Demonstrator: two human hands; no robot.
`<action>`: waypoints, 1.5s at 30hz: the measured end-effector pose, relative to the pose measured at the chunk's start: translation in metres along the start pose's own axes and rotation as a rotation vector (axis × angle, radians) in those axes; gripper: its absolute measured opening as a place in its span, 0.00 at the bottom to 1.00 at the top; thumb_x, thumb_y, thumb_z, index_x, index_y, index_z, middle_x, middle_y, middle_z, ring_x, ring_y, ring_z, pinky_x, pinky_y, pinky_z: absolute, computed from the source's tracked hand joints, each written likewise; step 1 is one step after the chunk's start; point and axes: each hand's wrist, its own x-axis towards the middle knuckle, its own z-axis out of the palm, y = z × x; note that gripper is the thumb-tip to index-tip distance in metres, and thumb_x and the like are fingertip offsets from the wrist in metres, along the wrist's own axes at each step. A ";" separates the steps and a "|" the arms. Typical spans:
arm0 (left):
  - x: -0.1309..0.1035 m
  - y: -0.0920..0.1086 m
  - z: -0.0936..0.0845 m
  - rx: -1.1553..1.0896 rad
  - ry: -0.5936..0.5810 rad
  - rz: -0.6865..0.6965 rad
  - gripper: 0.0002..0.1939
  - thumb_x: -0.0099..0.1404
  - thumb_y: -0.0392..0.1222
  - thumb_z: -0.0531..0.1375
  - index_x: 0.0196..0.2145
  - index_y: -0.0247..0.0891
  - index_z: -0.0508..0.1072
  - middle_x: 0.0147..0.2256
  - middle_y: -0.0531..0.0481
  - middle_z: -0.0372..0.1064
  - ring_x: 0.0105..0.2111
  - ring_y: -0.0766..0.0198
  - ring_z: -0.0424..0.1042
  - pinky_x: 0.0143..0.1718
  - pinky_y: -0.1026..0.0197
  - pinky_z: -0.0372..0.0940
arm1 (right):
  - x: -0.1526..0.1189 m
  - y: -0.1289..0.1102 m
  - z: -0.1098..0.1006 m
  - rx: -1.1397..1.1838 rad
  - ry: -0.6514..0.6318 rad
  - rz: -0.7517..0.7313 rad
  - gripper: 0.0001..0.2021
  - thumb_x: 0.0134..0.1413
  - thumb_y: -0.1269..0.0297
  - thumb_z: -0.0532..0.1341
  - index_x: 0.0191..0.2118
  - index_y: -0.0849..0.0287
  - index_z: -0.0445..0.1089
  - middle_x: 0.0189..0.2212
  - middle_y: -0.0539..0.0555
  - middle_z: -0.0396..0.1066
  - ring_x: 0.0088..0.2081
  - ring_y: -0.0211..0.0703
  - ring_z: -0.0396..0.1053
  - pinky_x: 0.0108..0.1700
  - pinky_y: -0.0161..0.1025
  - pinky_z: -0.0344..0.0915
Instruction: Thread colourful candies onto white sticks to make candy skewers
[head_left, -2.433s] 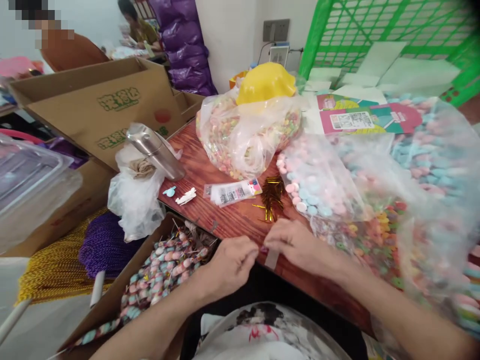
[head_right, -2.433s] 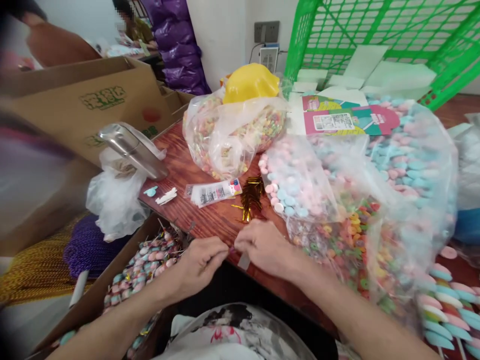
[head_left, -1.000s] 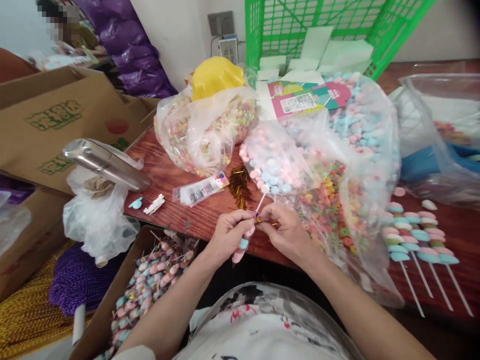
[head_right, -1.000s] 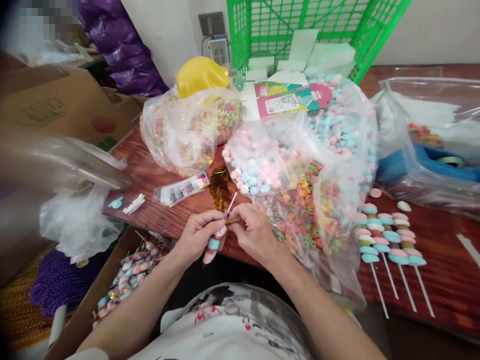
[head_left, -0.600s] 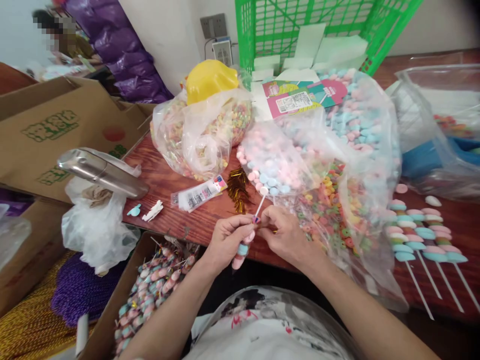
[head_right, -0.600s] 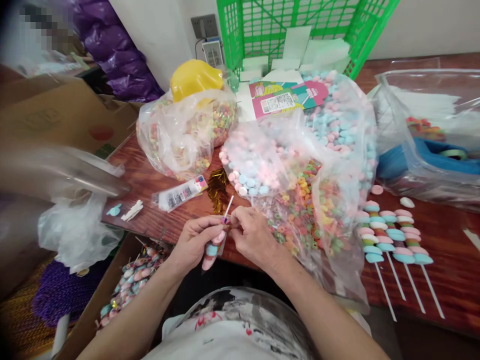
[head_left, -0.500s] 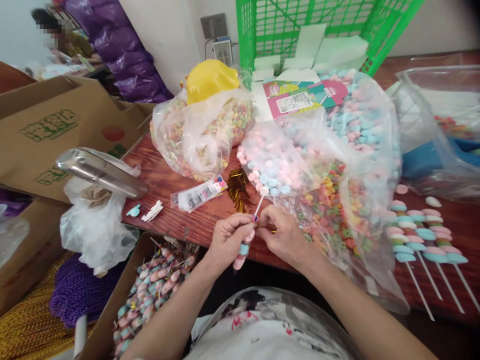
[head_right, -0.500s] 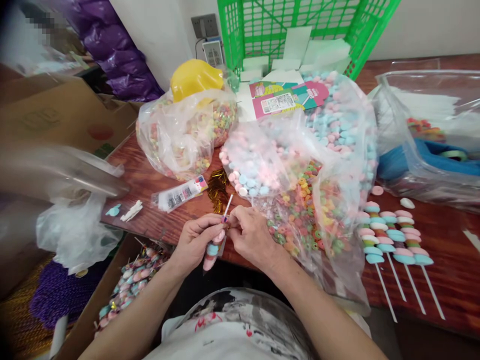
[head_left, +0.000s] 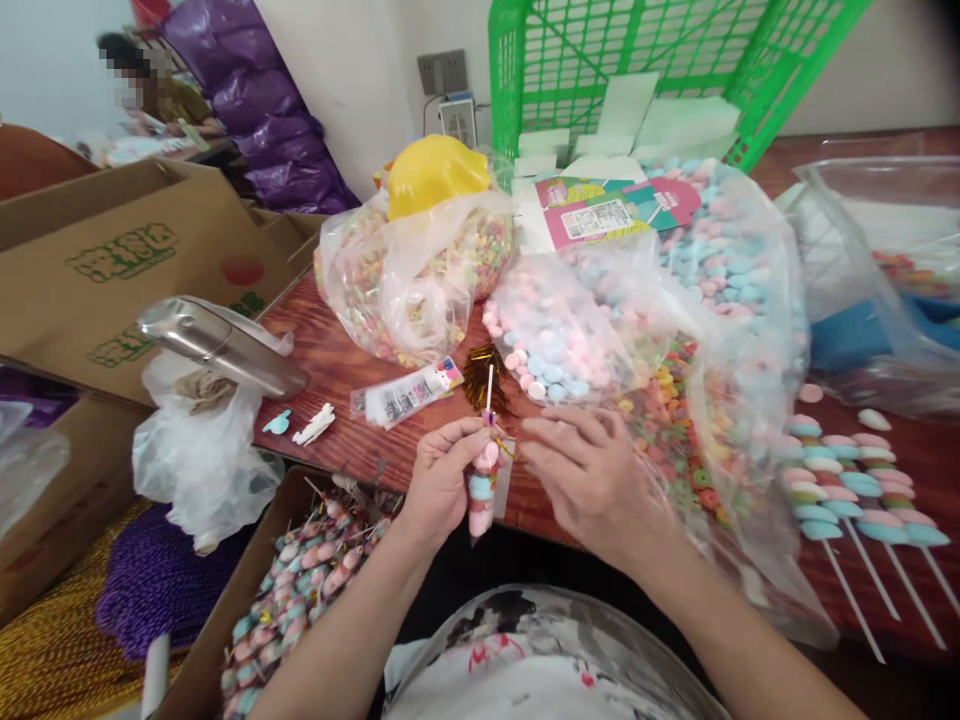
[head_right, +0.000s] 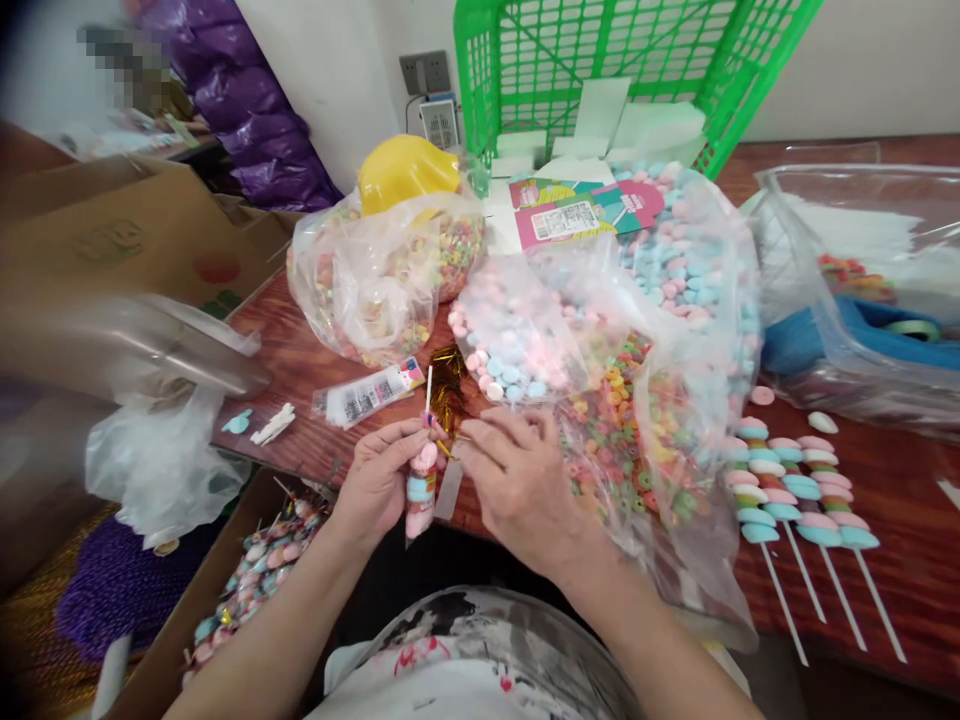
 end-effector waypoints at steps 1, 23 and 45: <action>-0.001 0.000 0.001 -0.030 -0.012 -0.017 0.09 0.49 0.39 0.69 0.28 0.32 0.77 0.22 0.50 0.73 0.21 0.69 0.70 0.23 0.68 0.66 | 0.001 -0.004 0.002 0.012 0.006 -0.034 0.09 0.60 0.75 0.57 0.42 0.57 0.71 0.43 0.53 0.76 0.48 0.48 0.67 0.48 0.50 0.55; -0.016 -0.023 0.015 0.113 -0.087 -0.087 0.09 0.55 0.43 0.66 0.28 0.34 0.75 0.20 0.55 0.66 0.14 0.73 0.63 0.13 0.71 0.57 | -0.028 -0.005 -0.015 0.483 0.240 0.305 0.12 0.58 0.77 0.58 0.42 0.54 0.73 0.26 0.50 0.62 0.27 0.39 0.60 0.28 0.37 0.57; -0.020 -0.044 0.021 0.234 -0.281 -0.033 0.18 0.63 0.47 0.60 0.22 0.32 0.66 0.22 0.58 0.59 0.08 0.78 0.57 0.05 0.73 0.44 | -0.029 -0.003 0.015 0.469 0.183 0.253 0.14 0.58 0.79 0.54 0.43 0.56 0.72 0.25 0.51 0.68 0.29 0.40 0.65 0.33 0.39 0.62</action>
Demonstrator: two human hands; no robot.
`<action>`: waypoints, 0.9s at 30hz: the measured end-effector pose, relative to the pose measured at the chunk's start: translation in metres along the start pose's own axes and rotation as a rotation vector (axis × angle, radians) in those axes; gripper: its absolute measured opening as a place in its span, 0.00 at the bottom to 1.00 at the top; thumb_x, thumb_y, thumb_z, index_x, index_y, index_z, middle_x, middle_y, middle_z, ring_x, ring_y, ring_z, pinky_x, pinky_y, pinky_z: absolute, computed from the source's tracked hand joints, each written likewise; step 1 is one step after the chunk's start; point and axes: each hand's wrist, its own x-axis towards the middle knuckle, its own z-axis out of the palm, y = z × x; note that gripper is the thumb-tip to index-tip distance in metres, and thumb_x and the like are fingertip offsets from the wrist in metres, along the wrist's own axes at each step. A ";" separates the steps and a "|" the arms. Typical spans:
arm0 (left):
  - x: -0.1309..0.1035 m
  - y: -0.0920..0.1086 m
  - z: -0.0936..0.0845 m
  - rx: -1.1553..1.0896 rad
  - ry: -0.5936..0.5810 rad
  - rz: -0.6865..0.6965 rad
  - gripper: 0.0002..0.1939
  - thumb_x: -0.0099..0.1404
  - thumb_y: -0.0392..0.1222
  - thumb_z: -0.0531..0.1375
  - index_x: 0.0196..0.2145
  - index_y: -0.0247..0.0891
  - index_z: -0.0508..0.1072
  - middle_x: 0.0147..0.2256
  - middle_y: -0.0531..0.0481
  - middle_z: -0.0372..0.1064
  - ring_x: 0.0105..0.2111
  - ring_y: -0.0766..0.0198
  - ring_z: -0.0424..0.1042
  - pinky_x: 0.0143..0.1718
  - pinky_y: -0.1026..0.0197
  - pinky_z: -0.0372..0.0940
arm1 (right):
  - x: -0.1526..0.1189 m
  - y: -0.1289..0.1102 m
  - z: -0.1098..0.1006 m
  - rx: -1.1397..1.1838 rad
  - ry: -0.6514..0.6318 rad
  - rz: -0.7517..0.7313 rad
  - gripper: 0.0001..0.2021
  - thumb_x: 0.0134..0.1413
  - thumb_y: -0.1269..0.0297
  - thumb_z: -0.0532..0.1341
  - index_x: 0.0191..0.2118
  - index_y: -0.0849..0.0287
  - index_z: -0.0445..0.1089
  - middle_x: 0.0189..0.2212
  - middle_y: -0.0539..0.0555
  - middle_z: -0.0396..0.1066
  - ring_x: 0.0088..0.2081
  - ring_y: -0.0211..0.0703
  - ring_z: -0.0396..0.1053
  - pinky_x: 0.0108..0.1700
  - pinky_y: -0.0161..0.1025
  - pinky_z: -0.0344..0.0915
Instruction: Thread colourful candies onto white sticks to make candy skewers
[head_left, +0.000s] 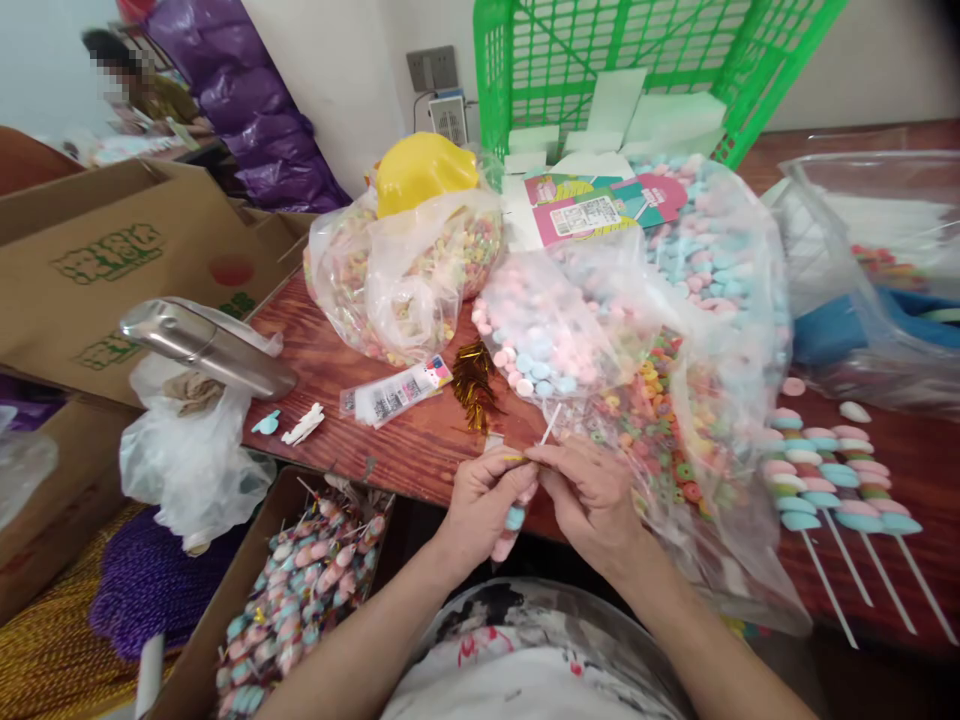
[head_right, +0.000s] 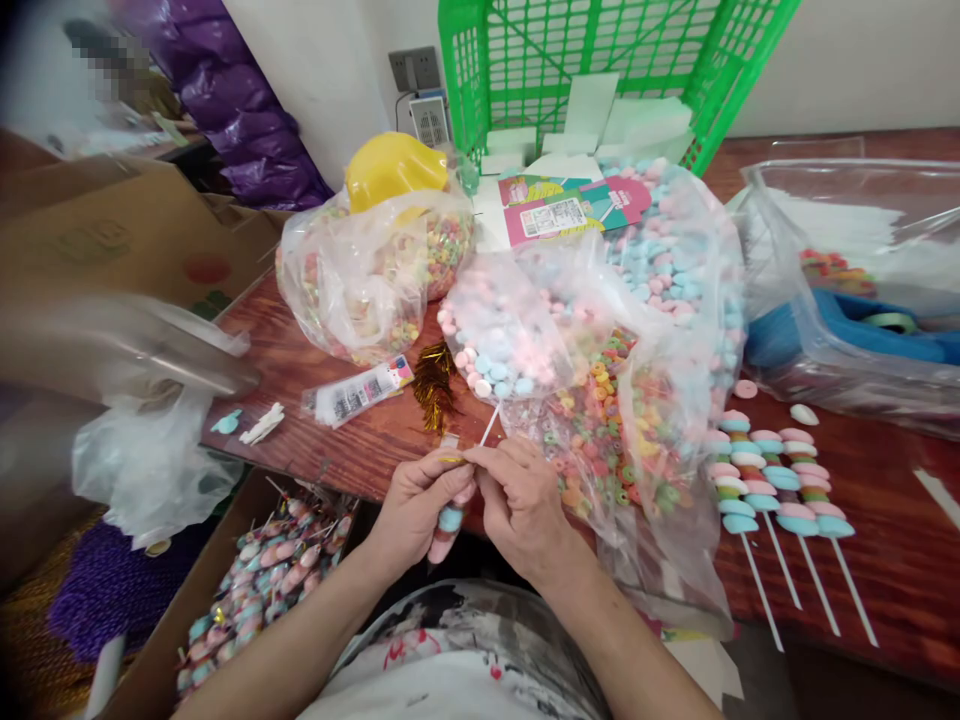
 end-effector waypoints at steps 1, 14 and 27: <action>0.000 0.000 -0.001 0.030 0.009 0.028 0.18 0.63 0.47 0.61 0.22 0.32 0.66 0.23 0.58 0.59 0.08 0.79 0.57 0.05 0.73 0.43 | 0.000 0.000 0.000 -0.010 -0.015 -0.003 0.15 0.58 0.79 0.54 0.43 0.57 0.73 0.25 0.51 0.68 0.28 0.40 0.64 0.33 0.39 0.62; -0.003 0.000 -0.001 0.026 0.059 0.034 0.16 0.62 0.46 0.60 0.21 0.34 0.66 0.20 0.58 0.58 0.08 0.79 0.51 0.07 0.70 0.41 | -0.012 -0.006 -0.006 0.082 0.018 0.178 0.06 0.57 0.72 0.60 0.40 0.57 0.70 0.26 0.49 0.68 0.29 0.39 0.66 0.34 0.37 0.63; 0.003 0.016 0.007 -0.039 -0.145 -0.209 0.10 0.51 0.42 0.66 0.21 0.32 0.74 0.17 0.54 0.63 0.13 0.75 0.55 0.12 0.70 0.49 | -0.011 0.017 -0.025 0.784 -0.377 0.765 0.15 0.43 0.52 0.67 0.24 0.60 0.69 0.18 0.49 0.66 0.21 0.36 0.61 0.25 0.35 0.58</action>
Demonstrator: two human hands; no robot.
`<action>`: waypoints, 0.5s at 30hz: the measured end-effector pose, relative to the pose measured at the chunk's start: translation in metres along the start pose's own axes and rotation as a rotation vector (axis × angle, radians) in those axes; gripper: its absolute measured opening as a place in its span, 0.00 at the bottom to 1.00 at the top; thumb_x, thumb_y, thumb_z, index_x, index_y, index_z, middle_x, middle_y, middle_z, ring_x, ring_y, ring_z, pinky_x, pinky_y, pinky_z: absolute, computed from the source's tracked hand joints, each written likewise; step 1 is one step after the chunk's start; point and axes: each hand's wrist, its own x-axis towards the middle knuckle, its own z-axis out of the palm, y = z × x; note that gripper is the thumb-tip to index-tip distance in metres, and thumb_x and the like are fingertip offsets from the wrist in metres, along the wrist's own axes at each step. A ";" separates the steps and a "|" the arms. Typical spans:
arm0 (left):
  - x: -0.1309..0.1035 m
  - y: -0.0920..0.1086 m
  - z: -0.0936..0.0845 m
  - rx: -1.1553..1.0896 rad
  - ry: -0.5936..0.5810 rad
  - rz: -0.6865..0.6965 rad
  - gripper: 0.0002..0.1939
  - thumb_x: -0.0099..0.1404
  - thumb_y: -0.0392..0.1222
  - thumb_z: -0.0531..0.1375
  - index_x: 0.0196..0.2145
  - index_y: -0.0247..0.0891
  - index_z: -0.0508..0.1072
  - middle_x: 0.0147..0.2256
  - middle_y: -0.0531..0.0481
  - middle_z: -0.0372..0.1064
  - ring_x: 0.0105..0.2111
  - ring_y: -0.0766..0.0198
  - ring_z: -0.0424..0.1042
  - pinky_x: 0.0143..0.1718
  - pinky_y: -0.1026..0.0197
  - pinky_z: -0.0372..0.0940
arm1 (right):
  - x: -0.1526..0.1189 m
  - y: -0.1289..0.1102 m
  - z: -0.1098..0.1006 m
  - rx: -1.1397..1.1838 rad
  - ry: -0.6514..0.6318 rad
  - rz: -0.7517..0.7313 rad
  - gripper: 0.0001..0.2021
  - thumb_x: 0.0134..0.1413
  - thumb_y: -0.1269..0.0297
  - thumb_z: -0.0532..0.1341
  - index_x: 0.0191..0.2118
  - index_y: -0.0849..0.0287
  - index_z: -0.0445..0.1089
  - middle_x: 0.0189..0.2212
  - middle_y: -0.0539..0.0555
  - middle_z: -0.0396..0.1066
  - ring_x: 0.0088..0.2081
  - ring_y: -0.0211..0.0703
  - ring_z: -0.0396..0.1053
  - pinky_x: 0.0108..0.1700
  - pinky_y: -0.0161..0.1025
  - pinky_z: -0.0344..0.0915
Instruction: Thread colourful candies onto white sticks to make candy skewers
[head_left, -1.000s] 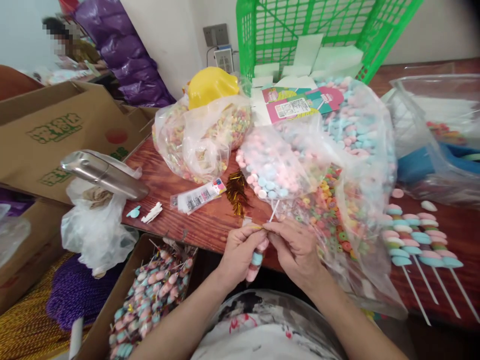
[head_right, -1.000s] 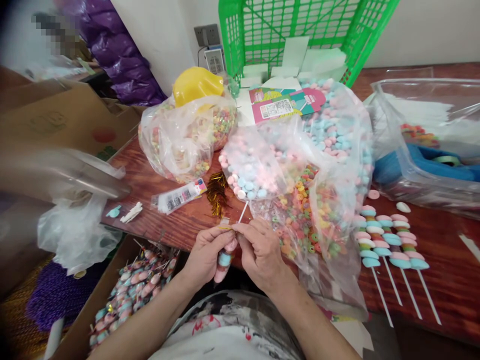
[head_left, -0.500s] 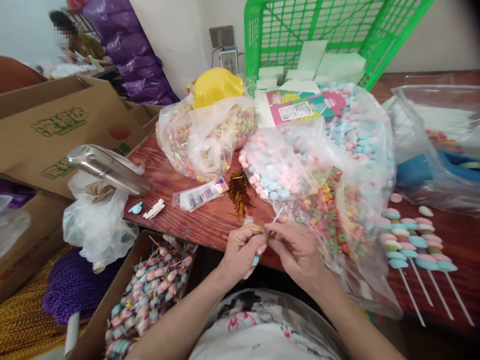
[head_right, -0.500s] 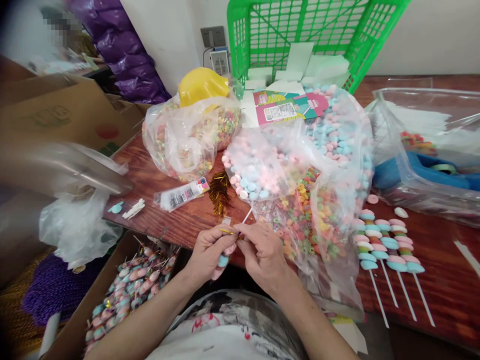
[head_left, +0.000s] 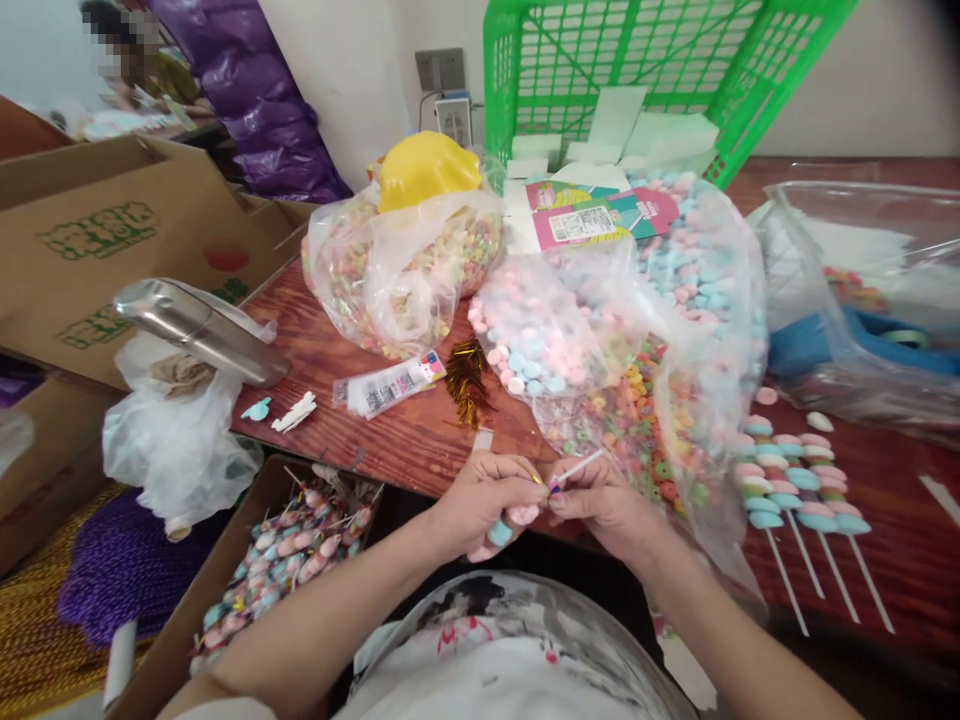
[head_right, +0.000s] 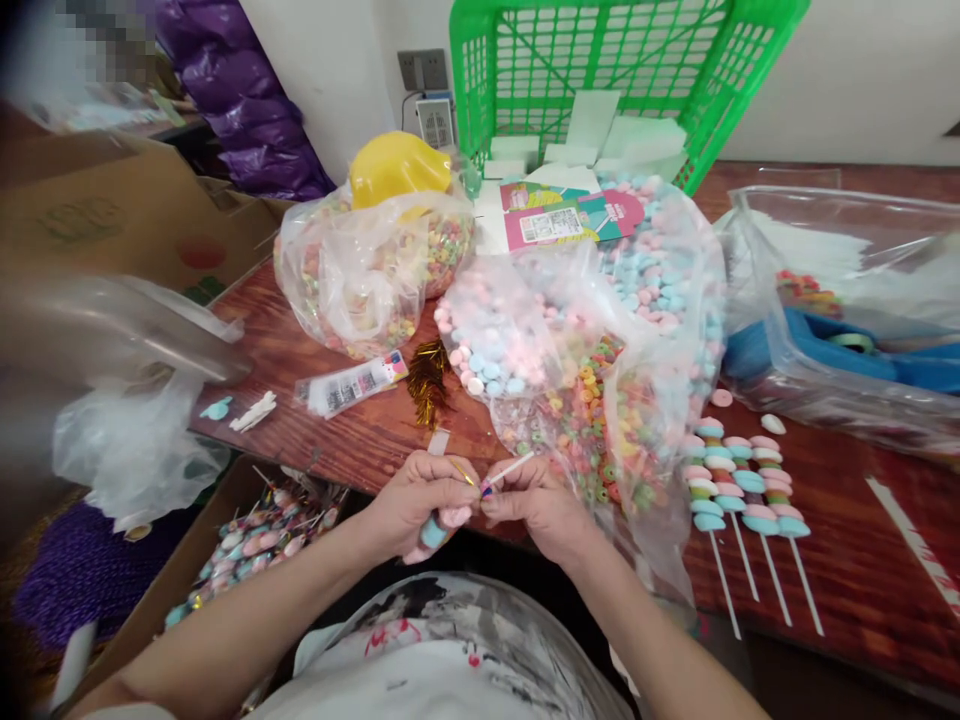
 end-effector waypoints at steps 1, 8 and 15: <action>0.000 0.001 0.000 -0.046 -0.036 -0.075 0.09 0.48 0.41 0.66 0.20 0.31 0.75 0.16 0.54 0.63 0.12 0.75 0.56 0.11 0.71 0.49 | -0.002 -0.004 -0.001 -0.025 -0.018 -0.007 0.15 0.44 0.52 0.67 0.23 0.60 0.69 0.17 0.49 0.65 0.20 0.36 0.60 0.24 0.34 0.57; 0.001 -0.001 -0.006 -0.138 -0.400 -0.470 0.04 0.38 0.35 0.66 0.16 0.31 0.76 0.16 0.48 0.71 0.13 0.66 0.67 0.11 0.68 0.62 | -0.043 -0.048 0.007 -1.096 -0.202 -0.934 0.13 0.58 0.77 0.50 0.33 0.63 0.72 0.25 0.56 0.67 0.30 0.45 0.62 0.36 0.45 0.60; -0.003 0.014 -0.001 0.058 -0.661 -0.659 0.08 0.41 0.39 0.72 0.18 0.35 0.78 0.18 0.48 0.73 0.16 0.62 0.70 0.13 0.64 0.65 | -0.056 -0.041 0.007 -1.203 -0.387 -1.098 0.17 0.63 0.74 0.46 0.40 0.65 0.73 0.25 0.58 0.69 0.29 0.48 0.64 0.36 0.51 0.62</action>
